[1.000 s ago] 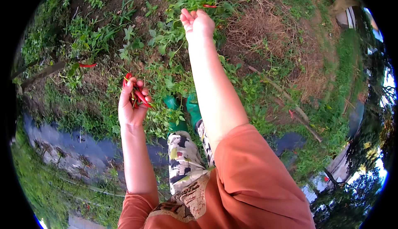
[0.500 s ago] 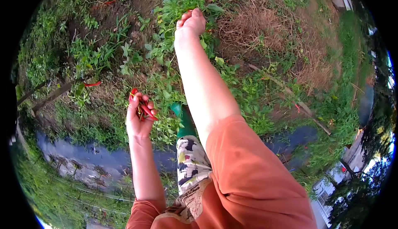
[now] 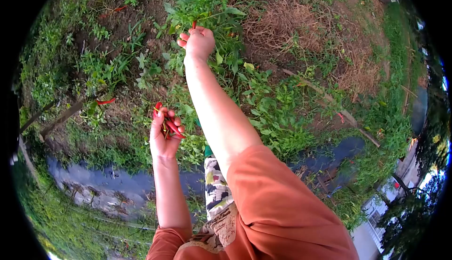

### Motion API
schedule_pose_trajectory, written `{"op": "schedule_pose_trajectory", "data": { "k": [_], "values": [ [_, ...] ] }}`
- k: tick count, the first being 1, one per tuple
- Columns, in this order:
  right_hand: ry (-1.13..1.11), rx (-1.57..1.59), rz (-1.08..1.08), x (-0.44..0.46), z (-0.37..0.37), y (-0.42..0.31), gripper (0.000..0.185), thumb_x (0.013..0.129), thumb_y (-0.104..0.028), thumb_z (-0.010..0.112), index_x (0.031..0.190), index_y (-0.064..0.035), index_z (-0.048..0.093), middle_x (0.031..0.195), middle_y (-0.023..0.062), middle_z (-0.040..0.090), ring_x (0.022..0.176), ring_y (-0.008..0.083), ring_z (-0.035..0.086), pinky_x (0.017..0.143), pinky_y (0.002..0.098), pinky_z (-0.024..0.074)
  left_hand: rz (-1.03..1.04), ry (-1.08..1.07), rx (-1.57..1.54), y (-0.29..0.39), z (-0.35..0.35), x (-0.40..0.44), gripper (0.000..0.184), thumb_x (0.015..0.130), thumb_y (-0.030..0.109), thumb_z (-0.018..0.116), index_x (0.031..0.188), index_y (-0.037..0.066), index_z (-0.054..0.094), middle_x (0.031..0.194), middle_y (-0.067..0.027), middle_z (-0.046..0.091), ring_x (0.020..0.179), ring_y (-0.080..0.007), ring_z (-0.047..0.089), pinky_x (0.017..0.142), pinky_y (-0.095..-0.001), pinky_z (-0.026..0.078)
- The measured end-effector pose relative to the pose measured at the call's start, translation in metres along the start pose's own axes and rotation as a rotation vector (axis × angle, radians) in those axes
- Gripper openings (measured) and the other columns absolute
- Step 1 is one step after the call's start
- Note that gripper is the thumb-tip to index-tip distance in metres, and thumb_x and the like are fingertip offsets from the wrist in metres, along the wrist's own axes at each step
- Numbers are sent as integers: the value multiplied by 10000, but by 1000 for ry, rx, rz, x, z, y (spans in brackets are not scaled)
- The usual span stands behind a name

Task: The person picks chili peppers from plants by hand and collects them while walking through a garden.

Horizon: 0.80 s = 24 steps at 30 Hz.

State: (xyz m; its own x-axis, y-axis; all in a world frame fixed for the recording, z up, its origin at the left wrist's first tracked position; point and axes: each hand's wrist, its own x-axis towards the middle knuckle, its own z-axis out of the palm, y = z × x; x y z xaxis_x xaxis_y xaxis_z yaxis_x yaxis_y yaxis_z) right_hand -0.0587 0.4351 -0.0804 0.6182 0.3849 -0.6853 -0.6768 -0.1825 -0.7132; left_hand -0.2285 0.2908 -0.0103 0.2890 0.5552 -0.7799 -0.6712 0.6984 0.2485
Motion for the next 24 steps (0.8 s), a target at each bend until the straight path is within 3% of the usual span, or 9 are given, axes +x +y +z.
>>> {"op": "schedule_pose_trajectory", "data": {
  "k": [7, 9, 12, 16, 24],
  "values": [
    [10, 61, -98, 22, 9, -15, 302, 852, -4, 392, 1154, -4, 407, 872, 120, 500, 562, 186, 571, 440, 292, 513, 27, -16, -23, 5, -15, -11, 143, 858, 208, 541, 943, 93, 550, 850, -49, 577, 695, -189, 532, 560, -315, 464],
    [21, 93, -127, 24, 10, -20, 273, 854, -13, 385, 1125, -1, 412, 871, 116, 497, 577, 195, 569, 463, 298, 520, 23, 12, -48, 6, -20, -15, 142, 854, 205, 550, 941, 93, 549, 851, -46, 578, 698, -189, 534, 565, -314, 466],
    [126, 247, 64, 26, 10, -28, 213, 867, -52, 430, 1077, -32, 396, 861, 105, 493, 574, 182, 548, 478, 302, 519, 24, 10, -52, 6, -23, -20, 148, 845, 208, 563, 936, 92, 547, 848, -42, 578, 702, -190, 538, 563, -316, 466],
    [205, 250, -40, 28, 8, -26, 195, 890, -165, 491, 1037, -66, 409, 830, 85, 502, 584, 165, 535, 458, 289, 484, 13, 22, -40, 4, -22, -22, 153, 844, 213, 564, 938, 94, 543, 846, -39, 574, 703, -186, 537, 563, -313, 466],
    [169, 226, -12, 32, -5, -24, 85, 881, -105, 443, 937, -45, 421, 760, 67, 499, 508, 157, 503, 412, 275, 457, 8, 41, -63, -4, -20, -20, 169, 840, 199, 567, 944, 67, 550, 837, -66, 581, 680, -202, 550, 549, -331, 472]
  ]
}}
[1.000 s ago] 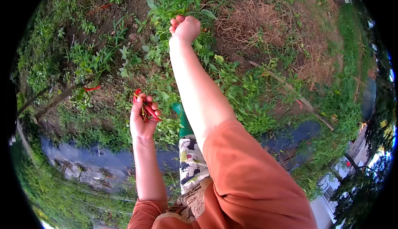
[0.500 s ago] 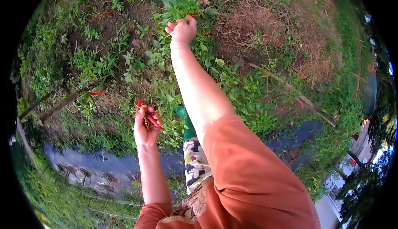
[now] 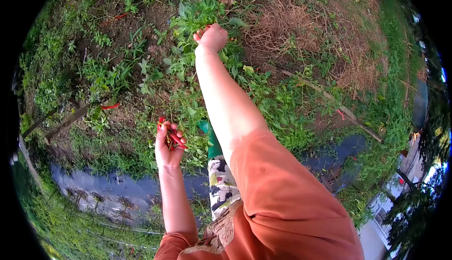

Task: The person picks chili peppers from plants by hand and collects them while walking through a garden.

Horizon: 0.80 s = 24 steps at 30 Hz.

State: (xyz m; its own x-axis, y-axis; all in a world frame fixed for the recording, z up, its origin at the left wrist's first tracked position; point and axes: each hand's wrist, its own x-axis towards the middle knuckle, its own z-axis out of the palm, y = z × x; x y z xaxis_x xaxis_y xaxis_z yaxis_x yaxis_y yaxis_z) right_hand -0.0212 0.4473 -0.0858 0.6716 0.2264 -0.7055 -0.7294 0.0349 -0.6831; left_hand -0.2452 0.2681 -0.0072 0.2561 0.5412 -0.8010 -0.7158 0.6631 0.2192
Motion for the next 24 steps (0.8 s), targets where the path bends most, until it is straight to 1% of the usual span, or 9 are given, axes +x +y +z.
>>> {"op": "schedule_pose_trajectory", "data": {
  "k": [3, 5, 7, 9, 10, 12, 15, 17, 24],
  "values": [
    [26, -88, 42, -9, -4, 5, 61, 865, -70, 423, 906, -29, 405, 790, 83, 504, 475, 159, 508, 372, 273, 458, -3, -19, 6, -2, 1, -1, 173, 839, 198, 567, 947, 64, 549, 841, -67, 577, 678, -203, 548, 549, -331, 472],
    [-45, -174, -105, -14, -8, 14, 69, 857, -48, 426, 909, -18, 393, 810, 102, 515, 492, 156, 535, 350, 271, 463, -2, -23, 4, -3, 3, -3, 175, 839, 198, 568, 948, 62, 549, 842, -67, 576, 678, -202, 548, 548, -331, 472],
    [-49, -179, -137, -15, -10, 19, 59, 852, -39, 434, 904, -11, 429, 812, 104, 529, 504, 147, 552, 362, 266, 472, 2, -27, 1, -2, 3, -5, 177, 838, 197, 569, 949, 61, 550, 844, -67, 575, 678, -202, 547, 548, -330, 472],
    [-160, -220, -148, -14, -12, 22, 95, 852, -48, 447, 919, 7, 487, 825, 107, 539, 498, 142, 550, 369, 260, 472, 12, -35, -5, -2, 2, -6, 178, 837, 198, 570, 950, 62, 553, 844, -65, 576, 679, -200, 547, 548, -330, 472],
    [-162, -221, -148, -13, -12, 23, 95, 852, -48, 447, 919, 7, 487, 825, 107, 539, 498, 142, 550, 369, 260, 472, 13, -35, -6, -2, 0, -7, 178, 837, 198, 570, 950, 62, 553, 844, -65, 576, 679, -200, 547, 548, -330, 472],
    [-177, -330, -216, -12, -11, 24, 128, 852, -62, 468, 928, 16, 535, 800, 103, 555, 485, 137, 546, 373, 254, 469, 18, -42, -22, -3, -3, -8, 177, 834, 201, 573, 947, 66, 557, 846, -63, 580, 681, -198, 548, 547, -329, 472],
    [-235, -428, -232, -7, -8, 18, 136, 849, -67, 485, 939, 20, 539, 756, 103, 570, 473, 135, 544, 369, 250, 465, 24, -33, -29, -3, -8, -12, 178, 832, 204, 577, 949, 71, 559, 845, -60, 586, 686, -198, 551, 546, -328, 473],
    [-249, -475, -272, -1, -7, 16, 117, 833, -61, 528, 898, 36, 533, 684, 94, 571, 445, 139, 553, 353, 252, 458, 32, -36, -36, -3, -12, -13, 179, 832, 206, 577, 950, 72, 560, 845, -59, 588, 687, -197, 551, 546, -329, 473],
    [-253, -773, -177, -12, -10, 13, 167, 845, -104, 526, 850, 62, 513, 619, 118, 568, 411, 178, 555, 332, 274, 444, 44, -33, -100, -4, -11, -20, 170, 843, 210, 563, 948, 76, 561, 846, -58, 588, 689, -198, 553, 548, -334, 470]
  ]
}}
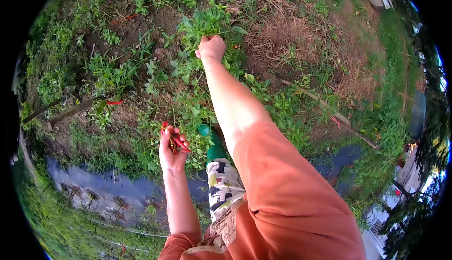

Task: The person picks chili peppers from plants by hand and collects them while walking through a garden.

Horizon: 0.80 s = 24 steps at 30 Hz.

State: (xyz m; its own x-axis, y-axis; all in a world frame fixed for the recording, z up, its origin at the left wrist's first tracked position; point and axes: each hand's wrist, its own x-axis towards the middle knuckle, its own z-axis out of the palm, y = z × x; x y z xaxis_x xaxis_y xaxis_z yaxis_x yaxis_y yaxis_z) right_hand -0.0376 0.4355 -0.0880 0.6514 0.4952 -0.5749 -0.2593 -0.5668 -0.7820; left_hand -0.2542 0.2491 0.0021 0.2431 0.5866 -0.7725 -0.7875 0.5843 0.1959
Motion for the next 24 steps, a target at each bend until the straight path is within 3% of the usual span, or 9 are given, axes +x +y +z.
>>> {"op": "schedule_pose_trajectory", "data": {
  "k": [3, 5, 6, 7, 9, 10, 14, 19, 24],
  "values": [
    [-41, 7, 93, -2, 7, -2, 187, 854, -126, 503, 884, 58, 491, 617, 126, 570, 429, 205, 569, 337, 299, 452, 11, -21, 10, 2, 6, -4, 162, 846, 206, 559, 946, 78, 563, 845, -56, 588, 689, -197, 552, 546, -336, 469],
    [20, 359, 457, 3, 16, -5, 198, 869, -134, 436, 931, 50, 471, 646, 161, 570, 453, 237, 579, 349, 331, 465, 18, -22, 7, 5, 6, -5, 158, 847, 204, 558, 945, 81, 565, 845, -54, 588, 688, -195, 551, 547, -333, 466],
    [-38, 300, 507, 6, 19, -7, 223, 888, -162, 382, 1040, -17, 457, 773, 140, 596, 618, 263, 608, 582, 409, 511, 13, -22, 4, 7, 6, -6, 160, 840, 208, 567, 945, 89, 560, 851, -49, 585, 693, -194, 547, 558, -329, 474],
    [-41, 300, 509, 10, 22, -8, 223, 888, -162, 382, 1040, -17, 457, 773, 140, 596, 618, 263, 608, 582, 409, 511, 6, -21, -1, 7, 5, -7, 163, 833, 212, 576, 945, 96, 555, 856, -43, 582, 698, -192, 542, 569, -325, 482],
    [166, 462, 663, 13, 28, -13, 221, 881, -165, 388, 1049, -44, 464, 779, 78, 577, 659, 247, 575, 733, 419, 441, 14, -19, -4, 8, 2, -8, 163, 839, 212, 571, 950, 95, 553, 859, -41, 581, 698, -193, 537, 568, -324, 478],
    [165, 597, 712, 13, 26, -18, 180, 872, -173, 403, 993, -72, 489, 743, 20, 538, 665, 192, 519, 789, 421, 348, 12, -12, -2, 8, 0, -8, 161, 843, 214, 566, 951, 96, 553, 859, -40, 579, 697, -191, 534, 567, -324, 475],
    [264, 813, 841, 17, 28, -26, 97, 855, -179, 443, 812, -131, 514, 708, -20, 504, 592, 111, 451, 715, 408, 326, 6, 14, 47, 8, -3, -13, 152, 860, 223, 540, 952, 103, 548, 857, -36, 575, 705, -184, 528, 570, -319, 467],
    [269, 778, 721, 41, 37, 17, 98, 847, -232, 507, 783, -161, 526, 694, -72, 504, 579, 90, 442, 676, 383, 321, -19, 38, 110, 12, -3, -22, 149, 859, 227, 537, 953, 111, 546, 876, -34, 561, 713, -176, 530, 575, -323, 466],
    [325, 849, 685, 47, 36, 26, 60, 827, -172, 555, 771, -152, 550, 689, -60, 511, 564, 81, 430, 662, 364, 324, -18, 64, 132, 6, -3, -20, 150, 849, 230, 556, 935, 107, 550, 854, -33, 585, 702, -182, 549, 569, -325, 475]
  ]
}}
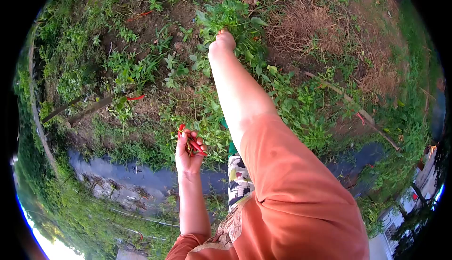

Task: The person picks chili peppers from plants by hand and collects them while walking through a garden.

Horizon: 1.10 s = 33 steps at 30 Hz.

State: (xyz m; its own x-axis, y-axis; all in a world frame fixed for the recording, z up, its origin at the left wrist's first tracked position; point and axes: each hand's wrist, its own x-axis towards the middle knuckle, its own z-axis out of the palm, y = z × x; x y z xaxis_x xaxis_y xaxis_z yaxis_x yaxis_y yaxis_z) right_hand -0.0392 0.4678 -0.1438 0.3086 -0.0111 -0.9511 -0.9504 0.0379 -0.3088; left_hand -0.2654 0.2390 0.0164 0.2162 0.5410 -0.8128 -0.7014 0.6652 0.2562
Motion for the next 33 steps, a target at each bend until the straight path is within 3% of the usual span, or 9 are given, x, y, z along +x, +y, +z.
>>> {"op": "schedule_pose_trajectory", "data": {
  "k": [2, 5, 10, 19, 23, 27, 29, 30, 33],
  "values": [
    [-137, 31, -96, 47, 1, 8, 53, 815, -109, 564, 763, -100, 565, 671, -27, 520, 558, 100, 434, 623, 335, 346, -13, -5, 4, -5, 4, 3, 149, 848, 227, 557, 935, 107, 550, 855, -34, 586, 704, -183, 552, 571, -326, 476],
    [16, 136, -119, 5, 3, 6, 35, 769, -58, 553, 742, -35, 560, 653, 22, 523, 565, 139, 442, 557, 280, 365, -38, -13, -5, -10, 10, 6, 144, 843, 217, 561, 935, 107, 548, 852, -39, 589, 709, -187, 558, 572, -325, 482],
    [-10, 208, -166, 7, 0, 12, 99, 775, -31, 501, 796, -28, 597, 743, 18, 554, 674, 126, 461, 642, 267, 375, -23, 24, -15, -18, 20, 11, 173, 839, 209, 569, 959, 85, 553, 839, -65, 594, 690, -200, 562, 550, -332, 483],
    [19, 126, -292, -2, 0, 9, 131, 770, 26, 511, 848, -25, 603, 739, 12, 564, 643, 112, 454, 636, 257, 374, -58, 16, 3, -29, 28, 16, 151, 839, 216, 570, 940, 105, 553, 857, -39, 582, 710, -187, 542, 583, -323, 467],
    [-63, 147, -248, -3, -5, 12, 76, 808, -26, 559, 865, -20, 608, 765, 6, 580, 675, 94, 480, 655, 241, 382, -73, 27, 8, -34, 38, 16, 149, 838, 220, 571, 939, 110, 559, 852, -36, 583, 715, -183, 529, 589, -324, 465],
    [-138, 122, -187, 17, -2, 13, 165, 795, -100, 633, 935, -14, 618, 858, 54, 627, 733, 119, 532, 706, 251, 414, -55, 14, 11, -38, 46, 14, 153, 837, 215, 573, 924, 91, 560, 848, -51, 574, 706, -189, 544, 570, -321, 469],
    [-96, -152, -137, 16, 4, 3, 231, 773, -129, 667, 950, 8, 613, 883, 94, 637, 765, 156, 559, 764, 296, 420, -58, 12, 21, -39, 51, 10, 150, 840, 215, 566, 925, 92, 558, 846, -51, 573, 704, -190, 542, 571, -322, 468],
    [-155, -108, -82, 10, 2, -1, 190, 791, -198, 641, 939, -81, 617, 945, 31, 605, 842, 163, 529, 725, 305, 375, -62, -6, 31, -40, 53, 9, 146, 842, 218, 564, 934, 105, 561, 853, -43, 583, 711, -190, 539, 579, -325, 468],
    [-239, -80, -59, -2, 1, -9, 171, 798, -190, 637, 918, -68, 624, 941, 40, 610, 861, 177, 547, 701, 297, 389, -60, -27, 55, -41, 58, 5, 148, 845, 228, 562, 945, 119, 564, 856, -35, 589, 720, -191, 537, 588, -327, 469]
  ]
}}
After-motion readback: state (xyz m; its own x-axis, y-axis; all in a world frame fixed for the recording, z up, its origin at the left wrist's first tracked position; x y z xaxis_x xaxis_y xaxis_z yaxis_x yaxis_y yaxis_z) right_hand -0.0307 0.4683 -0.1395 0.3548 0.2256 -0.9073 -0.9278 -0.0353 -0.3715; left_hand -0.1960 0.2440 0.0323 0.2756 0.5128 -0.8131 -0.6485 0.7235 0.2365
